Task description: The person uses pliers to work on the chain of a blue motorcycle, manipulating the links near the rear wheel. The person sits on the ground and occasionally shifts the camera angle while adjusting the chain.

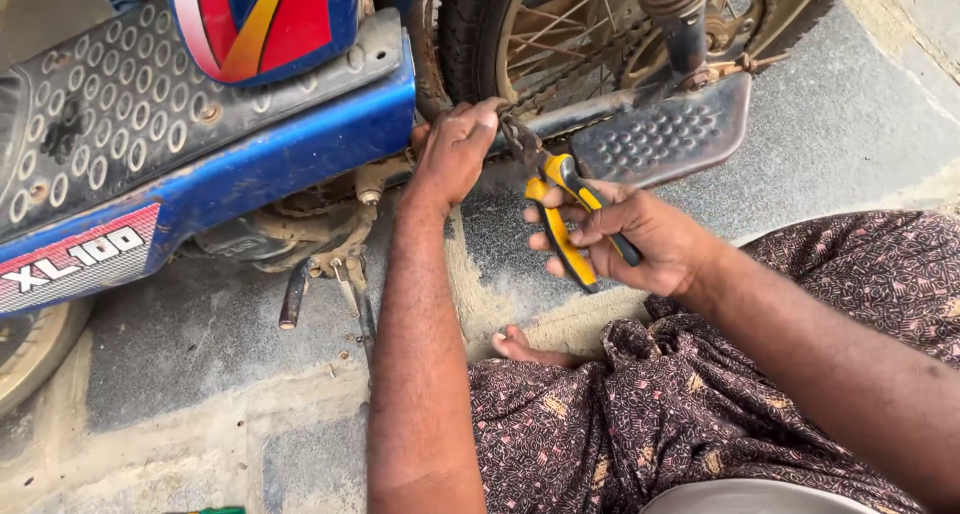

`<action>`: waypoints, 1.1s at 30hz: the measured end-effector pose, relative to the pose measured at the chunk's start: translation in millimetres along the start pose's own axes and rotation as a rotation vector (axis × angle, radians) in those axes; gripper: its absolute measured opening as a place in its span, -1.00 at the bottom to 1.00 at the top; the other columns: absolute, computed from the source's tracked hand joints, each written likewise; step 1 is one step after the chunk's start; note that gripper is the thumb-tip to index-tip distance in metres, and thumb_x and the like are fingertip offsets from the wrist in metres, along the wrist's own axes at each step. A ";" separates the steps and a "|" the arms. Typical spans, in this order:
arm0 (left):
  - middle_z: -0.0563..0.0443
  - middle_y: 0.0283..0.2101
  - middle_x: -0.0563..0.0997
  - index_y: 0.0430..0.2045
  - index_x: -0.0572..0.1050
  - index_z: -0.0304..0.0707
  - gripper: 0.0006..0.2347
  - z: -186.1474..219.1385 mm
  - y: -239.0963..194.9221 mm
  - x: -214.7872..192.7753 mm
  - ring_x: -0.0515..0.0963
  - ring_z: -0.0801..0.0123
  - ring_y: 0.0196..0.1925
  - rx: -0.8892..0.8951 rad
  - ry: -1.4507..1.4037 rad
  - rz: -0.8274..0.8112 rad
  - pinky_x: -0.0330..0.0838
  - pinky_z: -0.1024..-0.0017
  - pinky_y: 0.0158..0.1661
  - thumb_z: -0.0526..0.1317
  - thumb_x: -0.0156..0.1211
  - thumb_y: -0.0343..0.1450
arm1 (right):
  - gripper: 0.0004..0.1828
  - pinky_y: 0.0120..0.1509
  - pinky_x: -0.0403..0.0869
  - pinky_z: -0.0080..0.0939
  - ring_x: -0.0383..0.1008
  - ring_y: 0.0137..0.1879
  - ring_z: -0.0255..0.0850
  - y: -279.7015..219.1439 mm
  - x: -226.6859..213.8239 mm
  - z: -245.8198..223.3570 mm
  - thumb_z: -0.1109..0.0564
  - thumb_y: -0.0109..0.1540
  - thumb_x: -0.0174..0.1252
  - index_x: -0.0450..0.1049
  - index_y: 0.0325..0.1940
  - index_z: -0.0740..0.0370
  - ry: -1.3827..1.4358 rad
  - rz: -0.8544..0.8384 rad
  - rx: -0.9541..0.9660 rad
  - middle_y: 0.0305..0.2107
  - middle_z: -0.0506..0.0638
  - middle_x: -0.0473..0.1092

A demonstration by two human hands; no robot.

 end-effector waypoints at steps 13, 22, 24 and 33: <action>0.00 0.00 0.58 0.19 0.48 0.04 -0.60 19.9 -12.8 -8.3 0.48 0.21 0.19 -0.011 0.118 -0.051 0.07 0.23 0.24 -0.13 0.21 0.42 | -0.35 0.26 0.49 0.31 0.48 0.24 0.12 -1.8 2.4 -7.8 0.43 0.08 -0.11 0.37 0.28 0.28 0.049 -0.027 0.043 0.22 0.23 0.40; -0.05 -0.04 0.58 0.21 0.46 0.01 -0.61 17.0 -11.8 -5.4 0.51 0.16 0.14 0.065 0.164 -0.035 0.12 0.15 0.18 -0.13 0.18 0.45 | -0.43 0.22 0.51 0.31 0.50 0.19 0.11 1.5 -3.5 -3.6 0.43 0.09 -0.08 0.37 0.20 0.30 0.057 -0.032 0.037 0.19 0.26 0.41; -0.06 -0.04 0.57 0.21 0.47 0.01 -0.61 17.3 -11.5 -5.3 0.51 0.14 0.14 0.076 0.174 -0.026 0.14 0.14 0.16 -0.12 0.18 0.44 | -0.43 0.20 0.52 0.30 0.51 0.20 0.10 2.0 -4.3 -3.8 0.44 0.10 -0.08 0.38 0.20 0.29 0.038 -0.014 0.040 0.19 0.26 0.42; -0.07 -0.02 0.57 0.21 0.46 -0.01 -0.61 17.6 -10.8 -4.7 0.48 0.12 0.19 0.063 0.155 -0.023 0.15 0.12 0.20 -0.12 0.17 0.46 | -0.47 0.20 0.52 0.30 0.51 0.21 0.16 3.3 -3.8 -2.3 0.44 0.10 -0.07 0.39 0.16 0.28 -0.005 0.002 0.019 0.19 0.26 0.43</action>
Point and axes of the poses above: each hand's wrist, its own y-axis towards the middle knuckle, its own x-axis out of the palm, z = x × y, the point moved 4 cm from there along y, towards the middle knuckle
